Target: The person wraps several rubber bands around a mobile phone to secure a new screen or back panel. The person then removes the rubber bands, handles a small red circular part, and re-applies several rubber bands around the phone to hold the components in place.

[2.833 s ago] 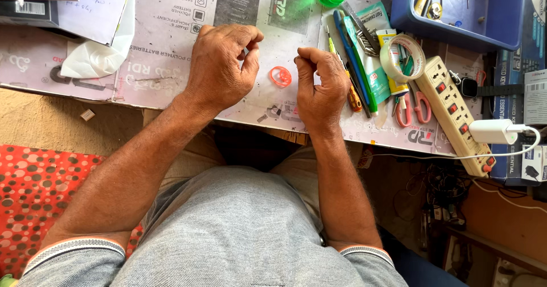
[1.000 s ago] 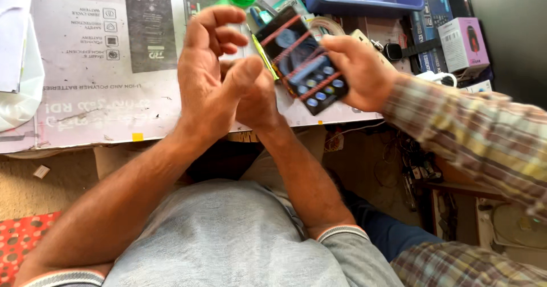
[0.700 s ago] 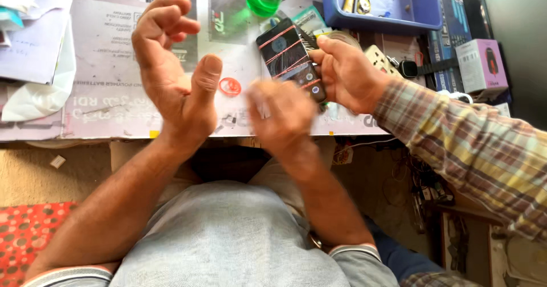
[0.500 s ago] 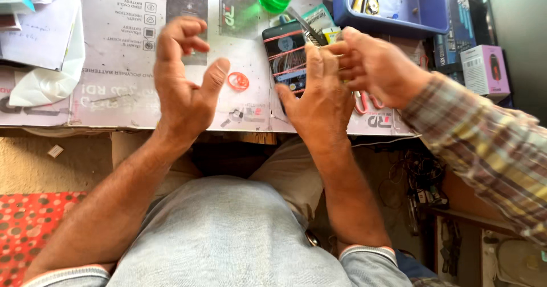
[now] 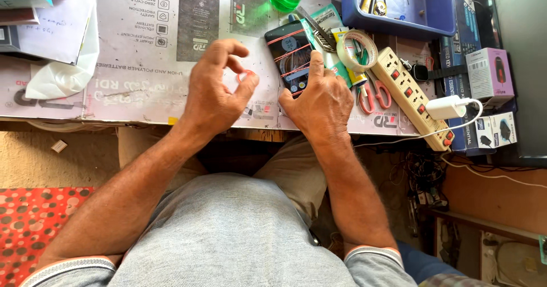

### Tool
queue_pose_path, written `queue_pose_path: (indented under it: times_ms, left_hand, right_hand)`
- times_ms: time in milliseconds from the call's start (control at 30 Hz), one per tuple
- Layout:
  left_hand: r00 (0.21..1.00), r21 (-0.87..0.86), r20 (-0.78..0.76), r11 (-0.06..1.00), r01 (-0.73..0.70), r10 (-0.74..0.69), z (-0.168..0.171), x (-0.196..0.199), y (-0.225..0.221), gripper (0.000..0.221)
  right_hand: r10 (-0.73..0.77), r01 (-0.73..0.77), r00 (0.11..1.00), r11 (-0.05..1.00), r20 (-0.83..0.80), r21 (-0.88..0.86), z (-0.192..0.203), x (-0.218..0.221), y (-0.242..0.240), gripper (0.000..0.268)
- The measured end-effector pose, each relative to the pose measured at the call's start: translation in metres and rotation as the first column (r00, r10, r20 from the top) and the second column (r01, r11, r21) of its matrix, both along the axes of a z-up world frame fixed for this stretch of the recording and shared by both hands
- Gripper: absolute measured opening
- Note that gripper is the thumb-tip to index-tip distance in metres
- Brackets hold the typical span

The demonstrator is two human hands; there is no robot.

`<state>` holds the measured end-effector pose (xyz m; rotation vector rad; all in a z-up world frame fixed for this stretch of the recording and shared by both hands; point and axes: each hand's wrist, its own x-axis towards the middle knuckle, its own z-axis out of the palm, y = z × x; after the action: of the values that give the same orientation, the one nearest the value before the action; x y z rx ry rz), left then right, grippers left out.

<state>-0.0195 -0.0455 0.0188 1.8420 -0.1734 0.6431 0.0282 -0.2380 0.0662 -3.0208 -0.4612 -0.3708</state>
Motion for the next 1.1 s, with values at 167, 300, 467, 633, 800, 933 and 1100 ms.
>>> queue_pose_path:
  times_ms: [167, 300, 467, 633, 800, 933, 1100]
  left_hand:
    - [0.99, -0.122, -0.044, 0.985, 0.125, -0.131, 0.005, 0.01, -0.009, 0.032]
    - [0.93, -0.546, -0.291, 0.837, 0.031, -0.224, 0.016, 0.026, -0.024, 0.033]
    - [0.871, -0.932, -0.071, 0.344, 0.116, -0.487, 0.018, 0.048, -0.03, 0.05]
    - [0.79, -0.966, 0.232, -0.038, 0.256, -0.568, 0.015, 0.049, -0.012, 0.08]
    - [0.769, -0.963, 0.19, 0.035, 0.266, -0.611, 0.025, 0.037, 0.025, 0.077]
    - [0.727, -0.968, 0.093, 0.11, 0.227, -0.681, 0.032, 0.019, 0.035, 0.082]
    - [0.684, -0.952, 0.073, 0.154, 0.265, -0.725, 0.033, 0.011, 0.033, 0.084]
  right_hand:
    - [0.02, -0.015, 0.999, 0.99, -0.036, 0.139, 0.008, 0.004, -0.009, 0.089]
    - [0.068, -0.069, 0.998, 0.961, 0.011, 0.269, 0.018, 0.005, -0.016, 0.079]
    - [0.184, -0.164, 0.983, 0.85, 0.009, 0.501, 0.026, -0.011, 0.005, 0.072]
    - [0.313, -0.378, 0.926, 0.772, 0.211, 0.511, 0.029, -0.028, 0.04, 0.068]
    - [0.444, -0.349, 0.892, 0.573, 0.077, 0.742, 0.021, -0.006, 0.017, 0.036]
    - [0.717, -0.169, 0.696, 0.233, -0.052, 0.958, 0.01, 0.009, 0.005, 0.03]
    - [0.703, -0.483, 0.71, 0.445, 0.039, 0.754, 0.019, 0.002, 0.004, 0.024]
